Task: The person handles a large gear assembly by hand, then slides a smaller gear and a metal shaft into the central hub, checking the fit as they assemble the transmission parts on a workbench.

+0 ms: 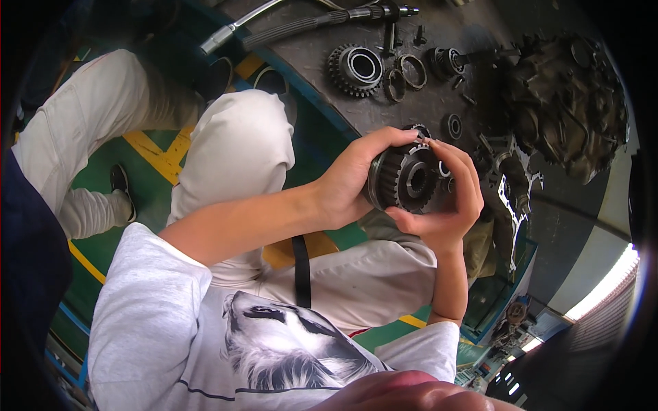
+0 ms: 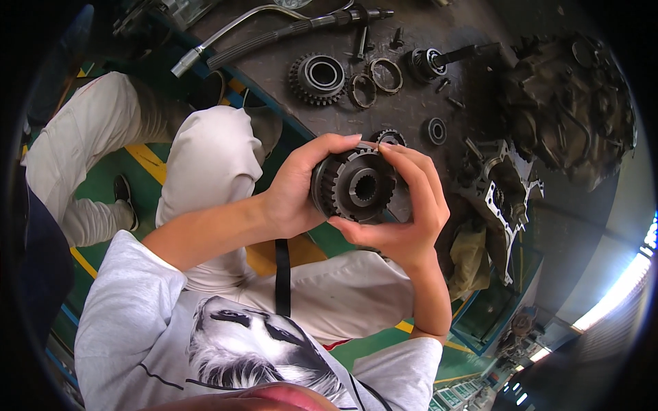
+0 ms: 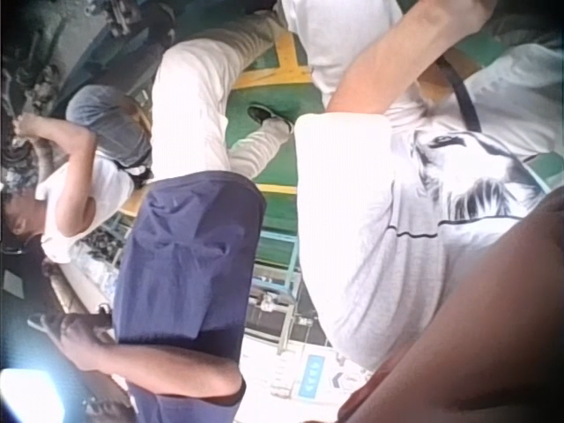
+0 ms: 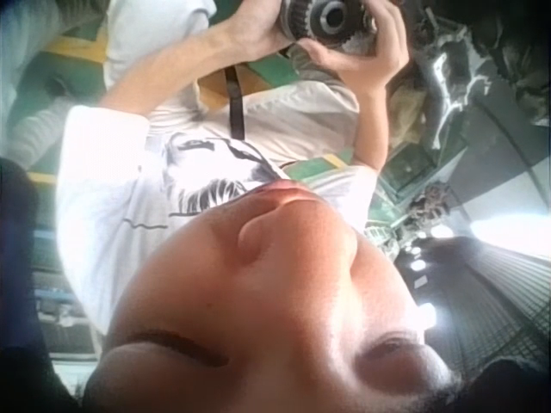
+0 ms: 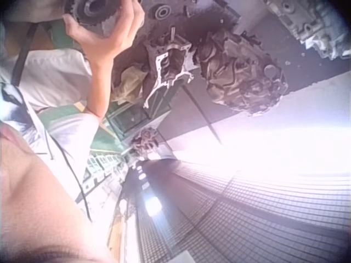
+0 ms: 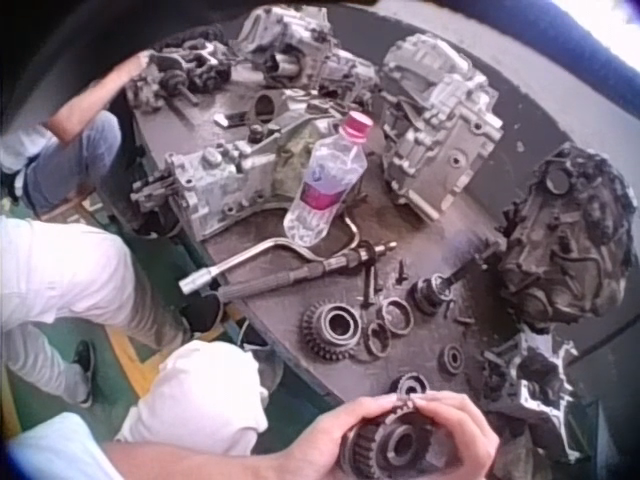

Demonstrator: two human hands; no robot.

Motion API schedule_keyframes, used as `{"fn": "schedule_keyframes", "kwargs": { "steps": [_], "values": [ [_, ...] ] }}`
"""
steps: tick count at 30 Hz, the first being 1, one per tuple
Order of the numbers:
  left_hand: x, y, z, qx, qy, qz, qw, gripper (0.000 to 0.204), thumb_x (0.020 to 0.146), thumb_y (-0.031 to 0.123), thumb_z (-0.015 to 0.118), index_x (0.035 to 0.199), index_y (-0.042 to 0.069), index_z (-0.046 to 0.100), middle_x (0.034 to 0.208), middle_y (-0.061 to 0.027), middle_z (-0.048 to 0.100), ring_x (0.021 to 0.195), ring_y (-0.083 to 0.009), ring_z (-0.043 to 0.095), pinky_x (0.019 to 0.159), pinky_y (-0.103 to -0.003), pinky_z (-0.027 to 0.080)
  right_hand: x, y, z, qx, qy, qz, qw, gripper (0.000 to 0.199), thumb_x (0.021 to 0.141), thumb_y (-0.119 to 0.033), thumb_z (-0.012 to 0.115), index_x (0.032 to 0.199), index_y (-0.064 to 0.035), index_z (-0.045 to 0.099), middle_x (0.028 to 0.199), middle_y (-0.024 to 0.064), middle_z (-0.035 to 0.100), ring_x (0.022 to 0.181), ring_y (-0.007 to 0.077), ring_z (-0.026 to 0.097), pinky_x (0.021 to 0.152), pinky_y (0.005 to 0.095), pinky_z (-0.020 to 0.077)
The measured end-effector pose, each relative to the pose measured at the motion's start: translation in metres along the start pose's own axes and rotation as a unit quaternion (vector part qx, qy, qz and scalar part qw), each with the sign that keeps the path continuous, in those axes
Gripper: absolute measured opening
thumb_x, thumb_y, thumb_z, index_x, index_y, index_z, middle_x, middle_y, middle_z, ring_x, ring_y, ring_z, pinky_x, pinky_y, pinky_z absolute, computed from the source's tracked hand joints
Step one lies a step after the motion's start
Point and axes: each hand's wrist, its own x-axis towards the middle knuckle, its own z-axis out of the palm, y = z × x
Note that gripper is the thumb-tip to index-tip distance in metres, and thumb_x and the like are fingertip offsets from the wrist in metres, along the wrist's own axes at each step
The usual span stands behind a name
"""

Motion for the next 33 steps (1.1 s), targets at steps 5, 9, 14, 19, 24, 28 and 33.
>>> {"fn": "schedule_keyframes", "kwargs": {
  "steps": [5, 9, 14, 19, 24, 28, 33],
  "values": [
    [0.001, 0.000, 0.000, 0.000, -0.014, 0.004, 1.000, 0.024, 0.093, 0.032, 0.055, 0.099, 0.009, 0.061, 0.093, -0.0008, 0.065, 0.083, -0.0093, 0.065, 0.076, -0.025, 0.054, 0.002, -0.002, 0.001, 0.006, 0.005, 0.003, 1.000, 0.077, 0.048, -0.032, 0.094, 0.107, 0.0032, 0.059, 0.107, 0.0185, 0.063, 0.097, 0.0297, 0.064, 0.083, 0.0377, 0.0529],
    [0.001, -0.001, -0.001, -0.002, -0.023, -0.009, 1.000, 0.025, 0.093, 0.032, 0.054, 0.100, 0.009, 0.060, 0.092, -0.0008, 0.065, 0.084, -0.0094, 0.065, 0.076, -0.025, 0.054, 0.004, -0.003, 0.005, -0.015, 0.007, -0.003, 1.000, 0.078, 0.047, -0.034, 0.094, 0.106, 0.0018, 0.058, 0.104, 0.0171, 0.061, 0.096, 0.0301, 0.063, 0.080, 0.0375, 0.0533],
    [0.000, -0.001, 0.001, 0.001, -0.026, -0.006, 1.000, 0.028, 0.094, 0.033, 0.054, 0.101, 0.007, 0.060, 0.094, -0.0028, 0.065, 0.085, -0.0107, 0.065, 0.076, -0.026, 0.055, 0.002, -0.006, 0.004, -0.022, -0.001, 0.004, 1.000, 0.082, 0.046, -0.035, 0.094, 0.109, 0.0011, 0.056, 0.109, 0.0181, 0.058, 0.102, 0.0314, 0.060, 0.081, 0.0390, 0.0526],
    [0.004, 0.001, -0.002, 0.010, -0.051, 0.008, 0.999, 0.031, 0.094, 0.036, 0.054, 0.103, 0.007, 0.060, 0.095, -0.0049, 0.066, 0.086, -0.0115, 0.066, 0.077, -0.026, 0.055, 0.005, -0.002, 0.003, -0.013, -0.008, 0.020, 1.000, 0.085, 0.045, -0.037, 0.095, 0.111, 0.0002, 0.055, 0.116, 0.0199, 0.054, 0.107, 0.0323, 0.058, 0.085, 0.0405, 0.0506],
    [0.006, 0.001, -0.002, 0.045, -0.016, 0.030, 0.998, 0.045, 0.098, 0.041, 0.043, 0.114, 0.003, 0.059, 0.103, -0.0116, 0.067, 0.094, -0.0185, 0.066, 0.086, -0.032, 0.054, 0.001, -0.004, 0.003, 0.003, -0.046, 0.053, 0.998, 0.093, 0.045, -0.036, 0.094, 0.120, -0.0005, 0.052, 0.126, 0.0193, 0.050, 0.113, 0.0323, 0.054, 0.089, 0.0404, 0.0489],
    [0.005, 0.002, 0.004, -0.004, 0.020, 0.027, 0.999, 0.032, 0.096, 0.041, 0.052, 0.103, 0.011, 0.059, 0.094, -0.0006, 0.064, 0.085, -0.0112, 0.063, 0.079, -0.028, 0.053, -0.002, -0.006, 0.011, -0.010, -0.085, 0.088, 0.992, 0.109, 0.044, -0.029, 0.093, 0.135, -0.0003, 0.042, 0.131, 0.0190, 0.048, 0.120, 0.0354, 0.048, 0.100, 0.0426, 0.0410],
    [0.010, 0.001, -0.010, -0.011, -0.053, 0.017, 0.998, 0.045, 0.099, 0.043, 0.044, 0.123, 0.006, 0.053, 0.110, -0.0044, 0.063, 0.101, -0.0165, 0.061, 0.094, -0.032, 0.047, -0.004, 0.010, 0.011, 0.051, -0.091, 0.167, 0.980, 0.102, 0.051, -0.021, 0.091, 0.136, 0.0004, 0.040, 0.129, 0.0183, 0.049, 0.118, 0.0326, 0.050, 0.100, 0.0403, 0.0410]
  ]
}}
